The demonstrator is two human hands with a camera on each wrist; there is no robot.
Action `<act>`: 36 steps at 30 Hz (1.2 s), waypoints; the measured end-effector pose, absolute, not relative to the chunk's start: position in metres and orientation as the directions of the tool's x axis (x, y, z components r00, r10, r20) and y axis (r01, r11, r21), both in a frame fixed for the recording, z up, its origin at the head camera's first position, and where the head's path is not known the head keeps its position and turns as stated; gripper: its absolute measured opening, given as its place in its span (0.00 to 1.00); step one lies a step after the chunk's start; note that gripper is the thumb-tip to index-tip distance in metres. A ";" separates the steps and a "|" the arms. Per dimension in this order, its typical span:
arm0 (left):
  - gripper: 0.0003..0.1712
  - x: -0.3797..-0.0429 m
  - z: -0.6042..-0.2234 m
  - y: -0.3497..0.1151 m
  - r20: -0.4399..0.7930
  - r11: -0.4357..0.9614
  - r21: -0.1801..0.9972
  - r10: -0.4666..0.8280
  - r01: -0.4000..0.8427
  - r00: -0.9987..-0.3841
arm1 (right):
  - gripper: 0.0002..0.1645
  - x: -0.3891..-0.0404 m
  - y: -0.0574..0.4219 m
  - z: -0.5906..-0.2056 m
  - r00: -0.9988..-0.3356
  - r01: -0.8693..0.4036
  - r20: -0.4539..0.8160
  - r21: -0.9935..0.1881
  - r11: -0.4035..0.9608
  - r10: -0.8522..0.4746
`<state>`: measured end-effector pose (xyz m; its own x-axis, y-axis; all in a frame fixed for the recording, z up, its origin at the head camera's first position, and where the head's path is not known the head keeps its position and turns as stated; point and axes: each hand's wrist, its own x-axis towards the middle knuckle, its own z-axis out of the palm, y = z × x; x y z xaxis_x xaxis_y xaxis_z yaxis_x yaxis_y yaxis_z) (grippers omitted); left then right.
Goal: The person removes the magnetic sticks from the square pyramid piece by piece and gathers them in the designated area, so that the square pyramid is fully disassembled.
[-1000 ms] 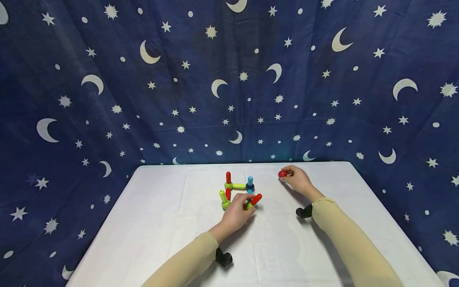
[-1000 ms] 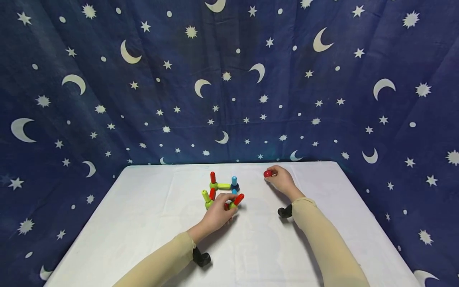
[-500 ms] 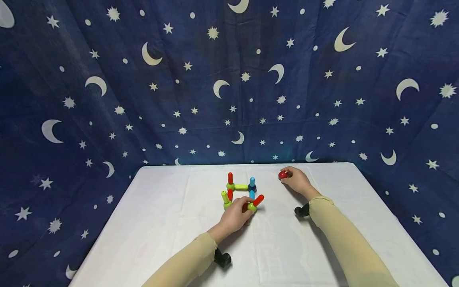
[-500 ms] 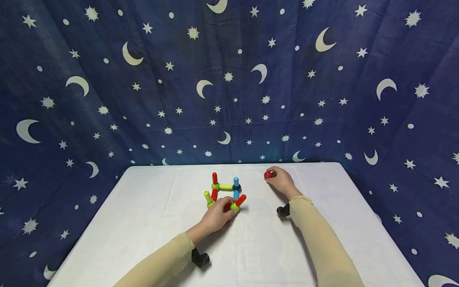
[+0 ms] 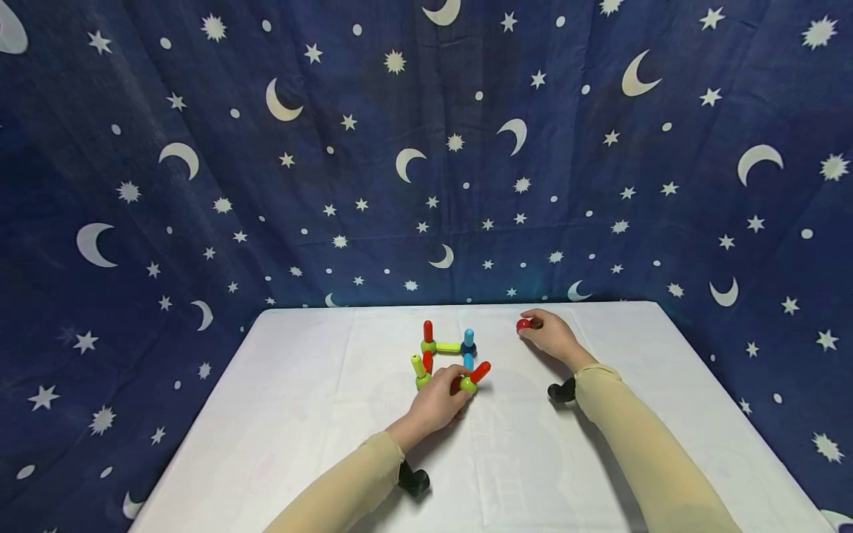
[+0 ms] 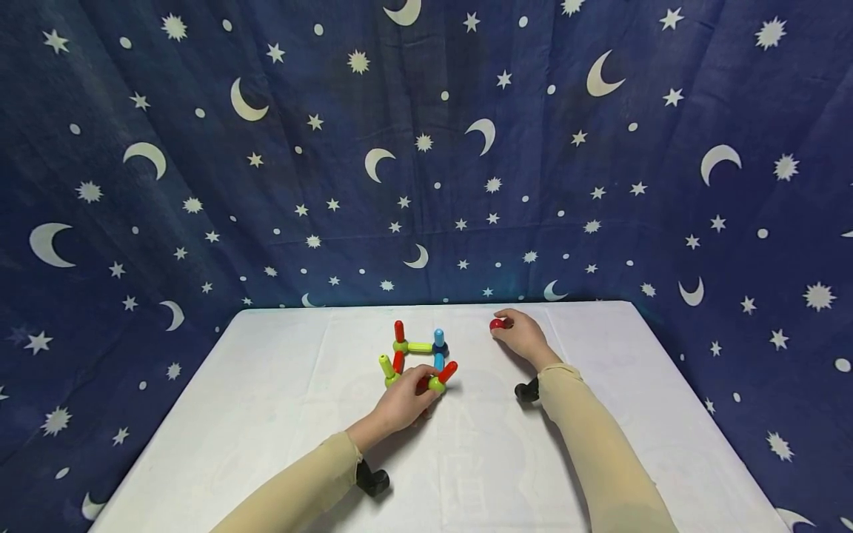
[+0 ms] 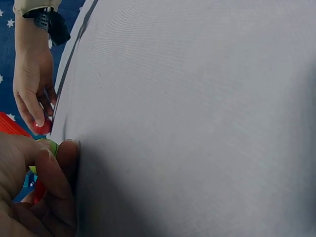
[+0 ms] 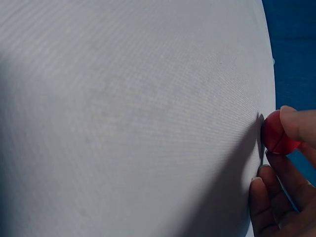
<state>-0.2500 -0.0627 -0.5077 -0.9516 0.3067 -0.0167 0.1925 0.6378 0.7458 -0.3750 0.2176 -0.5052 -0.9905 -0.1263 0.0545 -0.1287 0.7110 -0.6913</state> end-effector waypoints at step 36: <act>0.20 -0.253 -0.508 -0.059 -0.051 0.568 0.809 0.319 0.148 -0.946 | 0.34 -0.358 0.226 -0.492 -0.986 -0.152 0.061 -0.724 0.673 -0.157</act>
